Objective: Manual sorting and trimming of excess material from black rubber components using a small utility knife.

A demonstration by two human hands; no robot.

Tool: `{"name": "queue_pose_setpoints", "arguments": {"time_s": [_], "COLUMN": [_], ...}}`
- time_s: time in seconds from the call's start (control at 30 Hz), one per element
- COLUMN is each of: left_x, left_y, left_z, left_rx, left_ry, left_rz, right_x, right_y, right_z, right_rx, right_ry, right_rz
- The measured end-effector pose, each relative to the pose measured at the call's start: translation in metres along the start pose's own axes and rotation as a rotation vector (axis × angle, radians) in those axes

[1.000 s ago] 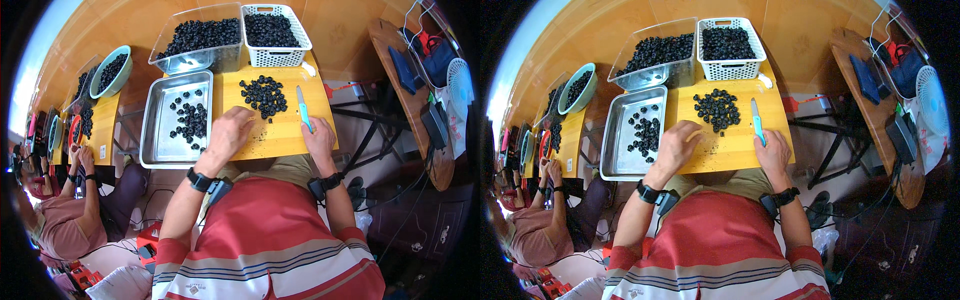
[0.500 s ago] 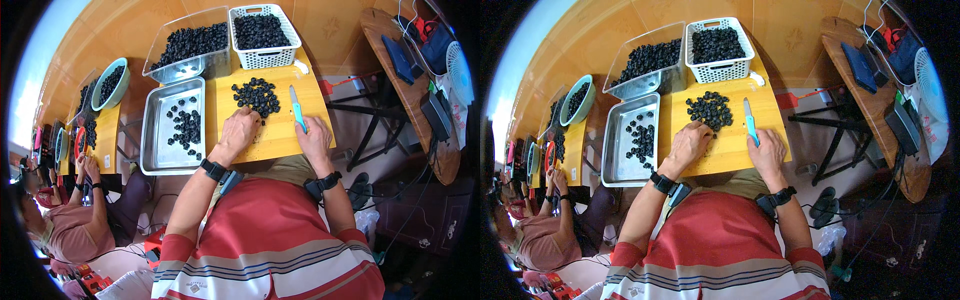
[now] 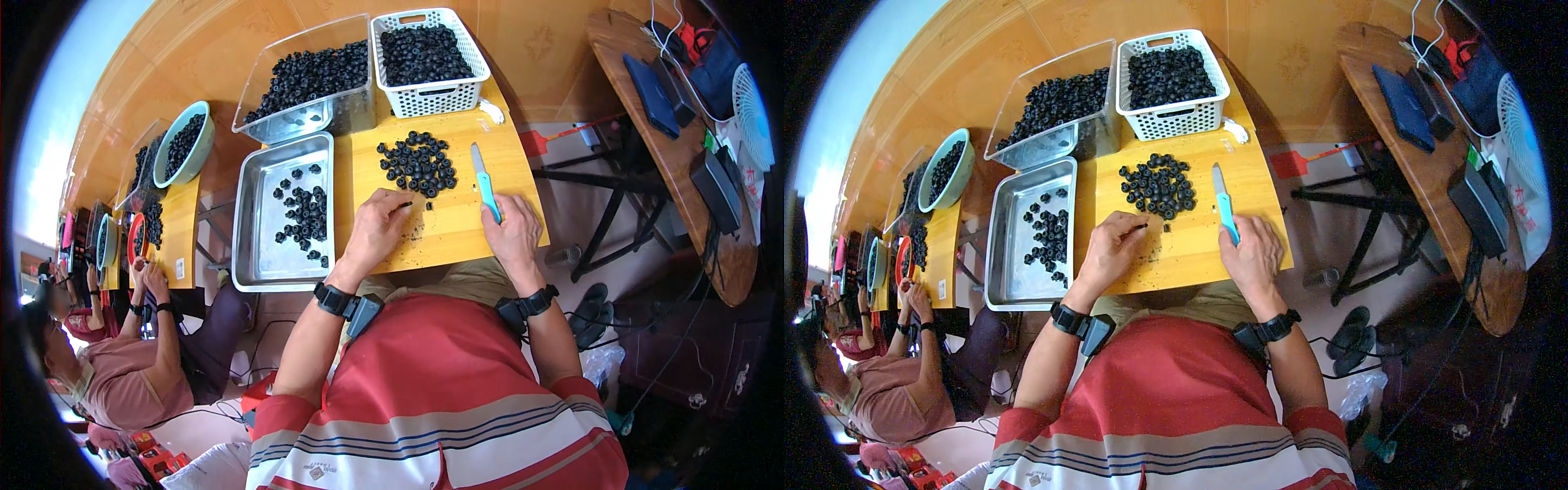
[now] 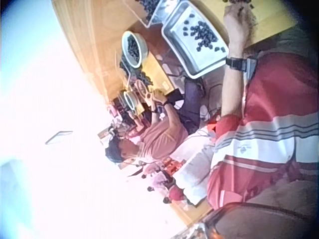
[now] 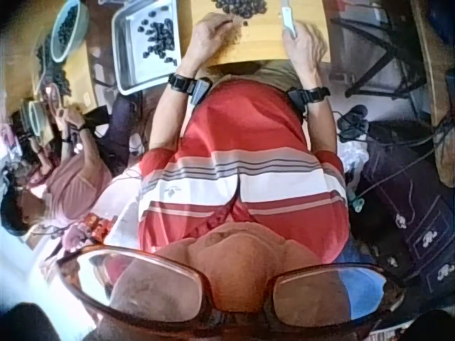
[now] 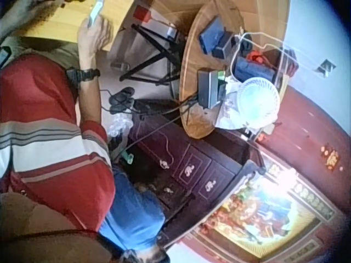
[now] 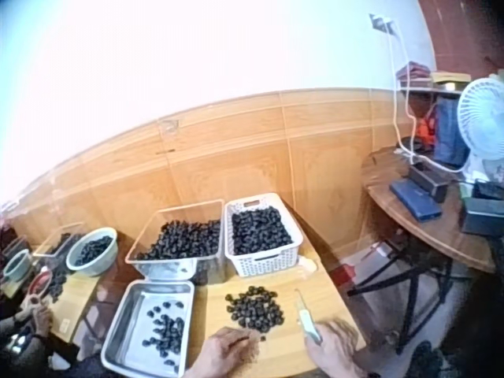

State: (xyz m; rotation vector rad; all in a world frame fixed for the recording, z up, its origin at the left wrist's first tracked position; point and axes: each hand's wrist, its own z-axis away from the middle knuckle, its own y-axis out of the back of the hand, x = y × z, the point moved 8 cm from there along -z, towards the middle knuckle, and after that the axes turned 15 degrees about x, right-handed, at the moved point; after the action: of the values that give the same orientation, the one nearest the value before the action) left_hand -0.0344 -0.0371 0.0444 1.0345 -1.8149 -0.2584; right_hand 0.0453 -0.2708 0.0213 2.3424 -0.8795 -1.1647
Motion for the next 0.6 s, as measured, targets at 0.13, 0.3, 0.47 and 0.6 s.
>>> {"name": "queue_pose_setpoints", "arguments": {"time_s": [0.13, 0.3, 0.47, 0.6], "left_x": [-0.014, -0.013, -0.026, -0.029], "left_y": [0.006, 0.006, -0.001, -0.001], "left_z": [0.006, 0.016, 0.028, 0.032], "left_rx": [0.025, -0.041, 0.007, 0.037], "left_ry": [0.250, 0.414, 0.509, 0.580], "left_rz": [0.174, 0.213, 0.537, 0.734], "right_x": [-0.001, -0.009, -0.014, -0.015], "right_y": [0.001, 0.000, -0.007, -0.007], "right_z": [-0.002, -0.011, -0.017, -0.016], "right_rx": [0.000, -0.163, -0.379, -0.406], "right_ry": [0.020, 0.094, 0.109, 0.145], "right_rz": [0.023, 0.172, 0.359, 0.420]}}
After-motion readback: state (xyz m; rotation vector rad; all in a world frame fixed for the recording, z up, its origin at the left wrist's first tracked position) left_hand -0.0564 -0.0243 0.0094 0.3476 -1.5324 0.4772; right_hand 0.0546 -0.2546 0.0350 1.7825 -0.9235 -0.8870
